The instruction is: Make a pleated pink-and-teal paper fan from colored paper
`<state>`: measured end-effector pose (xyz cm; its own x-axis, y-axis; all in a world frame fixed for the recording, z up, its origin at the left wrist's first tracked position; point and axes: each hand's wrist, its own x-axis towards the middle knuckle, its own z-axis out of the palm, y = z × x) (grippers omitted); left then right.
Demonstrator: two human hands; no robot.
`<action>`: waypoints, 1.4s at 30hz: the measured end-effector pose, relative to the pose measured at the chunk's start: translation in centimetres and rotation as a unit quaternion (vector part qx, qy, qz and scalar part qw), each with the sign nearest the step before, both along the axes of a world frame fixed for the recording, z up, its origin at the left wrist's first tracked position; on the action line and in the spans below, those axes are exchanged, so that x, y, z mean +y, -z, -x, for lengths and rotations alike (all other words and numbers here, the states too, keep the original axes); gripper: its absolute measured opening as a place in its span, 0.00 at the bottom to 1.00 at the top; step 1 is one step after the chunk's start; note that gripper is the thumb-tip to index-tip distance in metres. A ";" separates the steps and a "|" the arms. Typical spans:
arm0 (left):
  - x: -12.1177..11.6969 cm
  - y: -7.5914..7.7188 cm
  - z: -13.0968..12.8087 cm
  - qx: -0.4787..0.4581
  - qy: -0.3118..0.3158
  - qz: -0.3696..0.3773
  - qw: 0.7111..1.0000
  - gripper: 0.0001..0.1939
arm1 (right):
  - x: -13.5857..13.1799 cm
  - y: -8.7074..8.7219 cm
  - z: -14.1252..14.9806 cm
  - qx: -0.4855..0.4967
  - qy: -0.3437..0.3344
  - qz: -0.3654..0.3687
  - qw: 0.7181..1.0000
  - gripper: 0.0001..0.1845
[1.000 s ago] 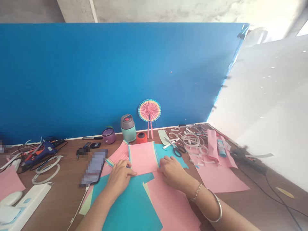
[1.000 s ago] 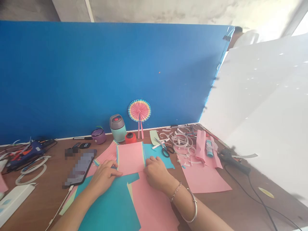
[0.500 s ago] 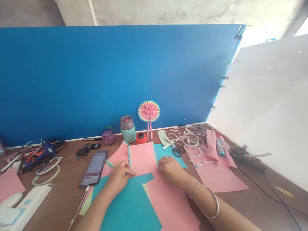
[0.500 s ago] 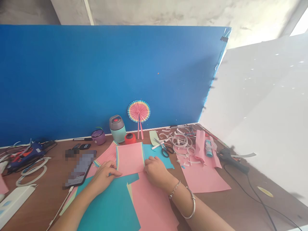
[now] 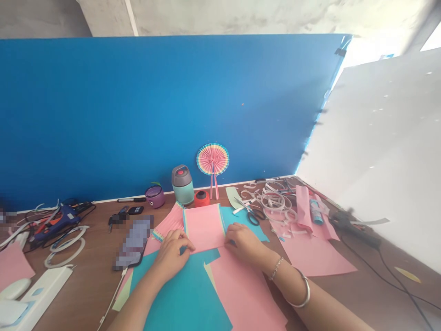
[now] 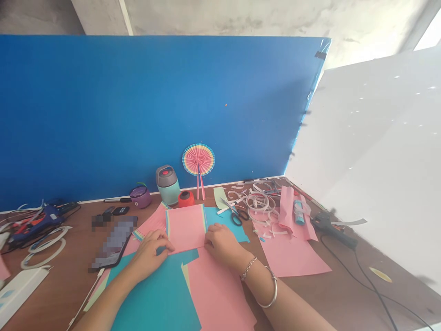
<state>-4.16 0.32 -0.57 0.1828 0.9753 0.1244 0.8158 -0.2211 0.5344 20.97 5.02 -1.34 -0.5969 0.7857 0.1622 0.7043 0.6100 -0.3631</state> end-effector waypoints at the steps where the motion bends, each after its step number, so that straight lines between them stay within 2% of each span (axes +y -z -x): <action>1: -0.1 -0.2 -0.1 0.002 0.004 -0.003 1.000 0.11 | 0.0 0.0 0.0 0.006 -0.002 0.001 1.000 0.10; 5: -0.3 -0.4 -0.5 0.011 0.008 -0.037 0.999 0.09 | -0.1 -0.1 -0.1 0.037 0.001 0.024 0.999 0.10; 10: -0.6 -0.7 -1.1 -0.001 -0.006 -0.180 0.984 0.02 | -0.6 -0.5 -0.2 0.089 0.014 0.085 0.992 0.10; 13: -1.5 -0.9 -1.6 -0.014 0.037 -0.305 0.951 0.11 | -0.5 -0.7 -0.3 0.170 0.041 0.148 0.974 0.07; 15: -2.2 -0.9 -2.0 -0.024 0.062 -0.359 0.931 0.15 | -0.3 -0.8 -0.3 0.246 0.044 0.214 0.944 0.03; 17: -2.7 -0.7 -2.7 -0.044 0.055 -0.326 0.943 0.14 | -0.2 -1.0 -0.2 0.314 0.031 0.278 0.907 0.05; 20: -2.7 -0.2 -3.8 -0.122 -0.005 -0.155 0.980 0.13 | -0.6 -1.0 0.3 0.355 -0.010 0.345 0.869 0.07; 23: -2.4 0.3 -4.6 -0.215 -0.056 -0.049 0.974 0.19 | -1.3 -0.8 1.0 0.349 -0.057 0.371 0.858 0.07; 26: -2.3 0.6 -5.0 -0.269 -0.075 -0.049 0.959 0.20 | -2.0 -0.5 1.6 0.335 -0.081 0.356 0.869 0.07; 28: -2.5 0.6 -5.1 -0.273 -0.083 -0.078 0.955 0.16 | -2.3 -0.7 1.8 0.310 -0.091 0.324 0.889 0.08; 30: -2.7 0.5 -4.9 -0.255 -0.100 -0.130 0.953 0.13 | -2.5 -1.0 1.8 0.280 -0.089 0.239 0.925 0.08; 32: -2.8 0.3 -4.5 -0.221 -0.101 -0.211 0.947 0.11 | -2.8 -1.3 1.5 0.265 -0.079 0.077 0.958 0.07; 33: -2.8 0.2 -4.1 -0.199 -0.090 -0.257 0.941 0.10 | -3.0 -1.4 1.4 0.267 -0.074 -0.022 0.961 0.05; 35: -2.8 -0.2 -3.5 -0.159 -0.048 -0.342 0.925 0.10 | -3.5 -1.4 1.1 0.276 -0.080 -0.209 0.935 0.03; 37: -2.7 -0.5 -3.1 -0.106 -0.029 -0.393 0.913 0.14 | -4.2 -1.4 1.0 0.267 -0.099 -0.331 0.900 0.08; 39: -2.9 -0.8 -2.9 -0.043 -0.023 -0.414 0.909 0.17 | -4.7 -1.5 1.2 0.233 -0.099 -0.387 0.887 0.13; 42: -3.1 -0.8 -3.1 0.034 0.004 -0.423 0.906 0.19 | -5.0 -1.8 1.5 0.176 -0.055 -0.384 0.905 0.13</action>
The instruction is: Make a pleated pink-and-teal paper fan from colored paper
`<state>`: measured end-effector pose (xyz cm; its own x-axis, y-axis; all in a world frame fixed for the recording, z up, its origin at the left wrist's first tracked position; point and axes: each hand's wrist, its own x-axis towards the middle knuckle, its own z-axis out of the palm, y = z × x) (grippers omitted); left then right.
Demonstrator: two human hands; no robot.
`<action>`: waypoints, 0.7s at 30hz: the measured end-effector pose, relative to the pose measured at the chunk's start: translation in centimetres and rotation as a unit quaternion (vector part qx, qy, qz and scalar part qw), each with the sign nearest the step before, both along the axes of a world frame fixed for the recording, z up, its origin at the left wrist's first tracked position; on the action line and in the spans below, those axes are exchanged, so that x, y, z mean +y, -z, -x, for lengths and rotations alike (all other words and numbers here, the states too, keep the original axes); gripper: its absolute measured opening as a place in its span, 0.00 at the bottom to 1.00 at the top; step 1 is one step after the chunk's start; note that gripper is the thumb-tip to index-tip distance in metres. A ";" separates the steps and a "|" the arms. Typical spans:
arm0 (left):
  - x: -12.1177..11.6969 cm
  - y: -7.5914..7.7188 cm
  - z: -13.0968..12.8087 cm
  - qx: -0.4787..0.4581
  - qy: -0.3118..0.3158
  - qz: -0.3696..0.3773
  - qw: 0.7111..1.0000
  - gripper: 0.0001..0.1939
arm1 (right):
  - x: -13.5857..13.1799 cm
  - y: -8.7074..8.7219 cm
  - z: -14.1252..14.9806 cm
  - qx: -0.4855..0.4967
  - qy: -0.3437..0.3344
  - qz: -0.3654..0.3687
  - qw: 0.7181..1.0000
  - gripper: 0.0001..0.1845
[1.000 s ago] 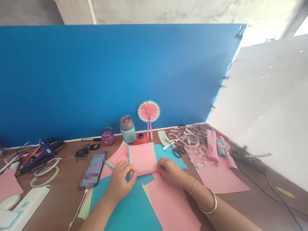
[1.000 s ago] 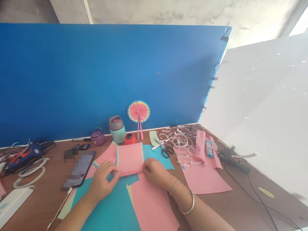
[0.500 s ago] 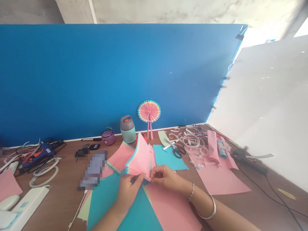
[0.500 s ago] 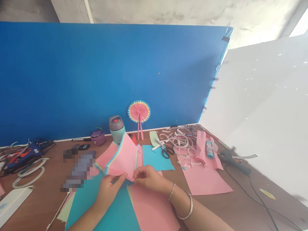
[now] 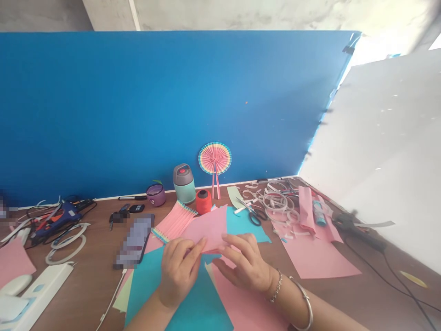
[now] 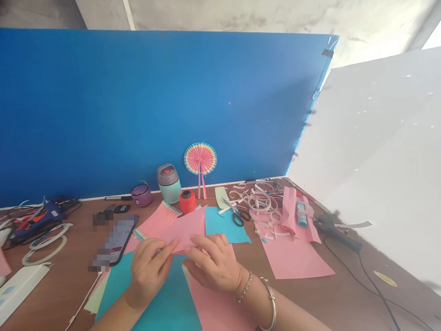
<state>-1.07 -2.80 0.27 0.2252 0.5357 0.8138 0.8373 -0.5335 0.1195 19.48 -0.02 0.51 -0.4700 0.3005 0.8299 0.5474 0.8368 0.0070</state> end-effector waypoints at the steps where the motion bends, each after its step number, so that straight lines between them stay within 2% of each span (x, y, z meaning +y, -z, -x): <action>1: 0.0 0.0 -0.1 0.020 0.002 0.000 1.000 0.19 | 0.1 -0.2 0.1 -0.013 0.012 0.016 1.000 0.11; 4: 0.2 0.0 -0.2 0.059 -0.003 0.018 0.998 0.19 | 0.9 -0.4 -0.1 -0.061 0.014 0.066 0.996 0.08; 7: 0.9 0.2 0.0 0.111 -0.005 0.079 0.991 0.17 | 2.1 -0.1 -0.3 -0.109 0.010 0.103 0.989 0.10; 10: 1.4 0.3 0.1 0.184 0.005 0.168 0.968 0.16 | 3.1 0.9 -0.5 -0.159 0.021 0.140 0.977 0.10; 13: 1.5 0.5 0.2 0.230 0.013 0.250 0.940 0.14 | 3.7 1.6 -0.7 -0.229 0.034 0.201 0.952 0.08; 17: 1.3 0.6 0.3 0.216 0.015 0.295 0.930 0.15 | 3.8 1.6 -1.1 -0.282 0.047 0.264 0.921 0.07; 19: 1.3 0.7 0.4 0.194 0.019 0.306 0.932 0.15 | 3.6 1.3 -1.0 -0.275 0.042 0.272 0.922 0.06; 21: 1.2 0.8 0.3 0.183 0.024 0.320 0.929 0.15 | 3.4 1.2 -0.7 -0.264 0.023 0.263 0.928 0.08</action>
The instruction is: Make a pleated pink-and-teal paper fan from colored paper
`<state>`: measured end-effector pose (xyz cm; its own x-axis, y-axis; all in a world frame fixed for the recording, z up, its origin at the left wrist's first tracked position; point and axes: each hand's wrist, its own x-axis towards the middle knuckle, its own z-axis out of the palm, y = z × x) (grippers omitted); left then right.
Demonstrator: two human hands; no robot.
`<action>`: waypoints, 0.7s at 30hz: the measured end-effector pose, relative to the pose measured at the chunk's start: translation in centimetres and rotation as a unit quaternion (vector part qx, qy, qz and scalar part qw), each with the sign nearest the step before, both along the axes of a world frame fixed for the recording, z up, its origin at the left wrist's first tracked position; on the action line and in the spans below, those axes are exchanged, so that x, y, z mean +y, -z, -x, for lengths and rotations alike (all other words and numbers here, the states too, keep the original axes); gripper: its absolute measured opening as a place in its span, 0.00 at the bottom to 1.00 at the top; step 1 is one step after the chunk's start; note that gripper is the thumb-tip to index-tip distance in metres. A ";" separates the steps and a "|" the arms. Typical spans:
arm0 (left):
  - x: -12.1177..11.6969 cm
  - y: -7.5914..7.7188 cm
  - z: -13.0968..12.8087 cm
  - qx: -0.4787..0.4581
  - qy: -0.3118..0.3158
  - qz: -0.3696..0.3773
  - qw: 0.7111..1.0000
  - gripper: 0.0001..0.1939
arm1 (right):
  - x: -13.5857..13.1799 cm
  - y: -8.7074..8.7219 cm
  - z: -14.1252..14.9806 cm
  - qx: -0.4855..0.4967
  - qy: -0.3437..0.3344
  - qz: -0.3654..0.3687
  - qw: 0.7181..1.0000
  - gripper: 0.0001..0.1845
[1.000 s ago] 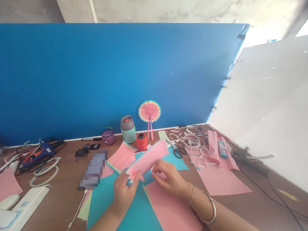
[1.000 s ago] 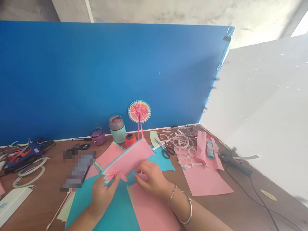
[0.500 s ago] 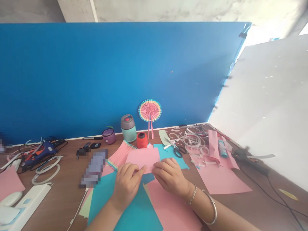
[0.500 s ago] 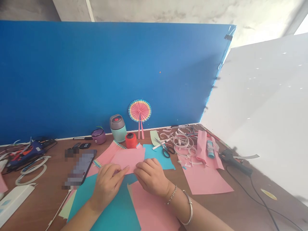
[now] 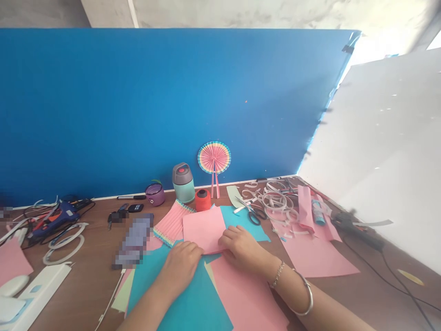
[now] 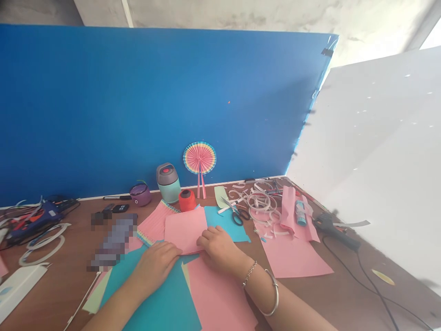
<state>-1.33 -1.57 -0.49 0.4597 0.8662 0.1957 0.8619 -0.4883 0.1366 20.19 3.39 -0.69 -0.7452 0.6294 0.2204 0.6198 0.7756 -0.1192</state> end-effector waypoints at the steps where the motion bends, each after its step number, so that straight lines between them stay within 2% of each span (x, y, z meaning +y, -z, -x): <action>1: 0.0 0.0 -0.1 0.001 -0.002 0.009 1.000 0.15 | -0.1 0.0 0.3 0.004 -0.011 -0.006 1.000 0.09; 5: -0.2 -0.3 -0.6 0.012 -0.021 0.039 0.999 0.12 | -0.3 0.6 1.1 -0.005 -0.040 -0.021 0.999 0.07; 8: -0.2 -0.6 -0.5 0.001 -0.033 0.049 0.998 0.10 | -0.2 0.6 0.9 -0.012 -0.025 -0.003 1.000 0.07; 13: -0.4 -1.7 0.3 -0.025 -0.078 0.099 0.992 0.11 | 0.2 -0.6 -0.4 -0.015 0.012 0.058 0.998 0.08; 16: -0.4 -2.5 0.9 -0.052 -0.104 0.133 0.984 0.11 | 0.4 -1.1 -1.0 0.018 0.005 0.102 0.995 0.10; 19: -0.3 -2.9 1.4 -0.101 -0.105 0.159 0.976 0.11 | 0.7 -1.0 -1.4 0.074 -0.011 0.152 0.986 0.12; 21: -0.2 -2.9 1.7 -0.133 -0.107 0.176 0.969 0.11 | 0.9 -0.7 -1.7 0.107 0.004 0.190 0.976 0.11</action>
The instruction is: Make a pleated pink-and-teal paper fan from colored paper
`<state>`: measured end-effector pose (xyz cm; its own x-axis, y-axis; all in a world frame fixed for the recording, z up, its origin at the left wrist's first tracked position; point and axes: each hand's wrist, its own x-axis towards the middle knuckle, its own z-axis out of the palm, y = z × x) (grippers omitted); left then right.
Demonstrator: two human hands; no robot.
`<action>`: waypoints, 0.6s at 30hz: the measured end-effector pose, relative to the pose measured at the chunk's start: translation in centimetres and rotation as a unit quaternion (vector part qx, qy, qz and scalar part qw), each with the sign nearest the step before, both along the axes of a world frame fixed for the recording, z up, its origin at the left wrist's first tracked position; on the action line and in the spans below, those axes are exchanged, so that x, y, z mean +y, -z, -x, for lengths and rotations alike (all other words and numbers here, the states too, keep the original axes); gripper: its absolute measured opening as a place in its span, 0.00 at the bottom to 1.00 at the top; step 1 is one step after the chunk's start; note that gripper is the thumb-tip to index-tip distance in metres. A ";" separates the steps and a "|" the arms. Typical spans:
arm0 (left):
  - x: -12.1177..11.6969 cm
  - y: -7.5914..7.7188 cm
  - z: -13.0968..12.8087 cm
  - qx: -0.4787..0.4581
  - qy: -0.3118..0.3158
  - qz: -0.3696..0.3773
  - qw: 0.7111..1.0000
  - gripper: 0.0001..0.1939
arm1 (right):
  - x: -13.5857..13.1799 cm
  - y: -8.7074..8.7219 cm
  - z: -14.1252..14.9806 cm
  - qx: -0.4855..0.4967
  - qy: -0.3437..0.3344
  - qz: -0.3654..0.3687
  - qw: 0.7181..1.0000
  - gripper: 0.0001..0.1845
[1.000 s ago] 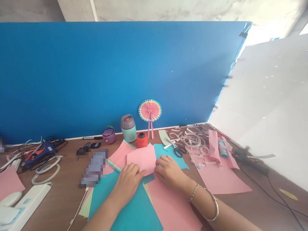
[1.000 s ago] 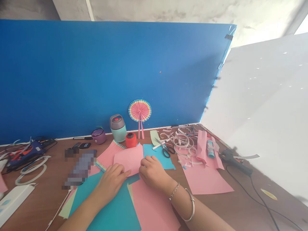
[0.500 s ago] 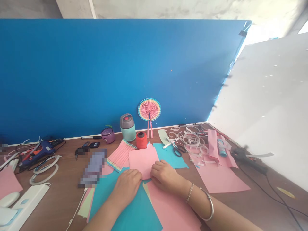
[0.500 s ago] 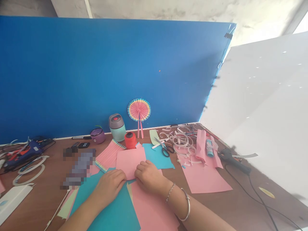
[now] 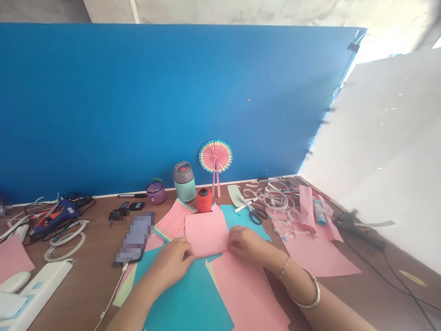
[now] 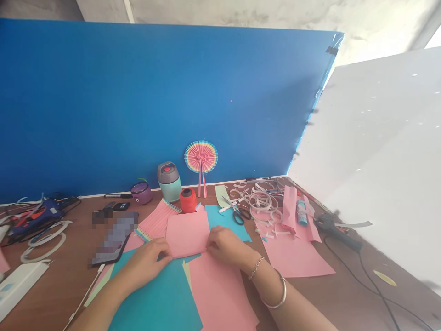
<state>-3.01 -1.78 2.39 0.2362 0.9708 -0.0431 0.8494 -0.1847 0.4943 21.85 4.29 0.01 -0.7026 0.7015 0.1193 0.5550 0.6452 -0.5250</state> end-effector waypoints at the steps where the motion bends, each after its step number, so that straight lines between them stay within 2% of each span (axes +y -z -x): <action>1: 0.1 0.0 0.1 -0.012 -0.005 0.006 1.000 0.11 | 0.1 0.2 -0.1 0.011 0.017 0.020 1.000 0.10; 4: 0.2 0.2 0.4 -0.028 -0.022 0.021 0.999 0.10 | 0.4 0.4 -0.4 0.032 0.066 0.068 0.995 0.08; 10: 0.5 0.5 0.7 -0.048 -0.060 0.054 0.996 0.07 | 0.7 0.3 -0.5 0.065 0.115 0.137 0.982 0.05; 18: 0.7 0.6 0.5 -0.034 -0.060 0.046 0.997 0.08 | 0.9 0.8 -0.4 0.068 0.105 0.117 0.985 0.08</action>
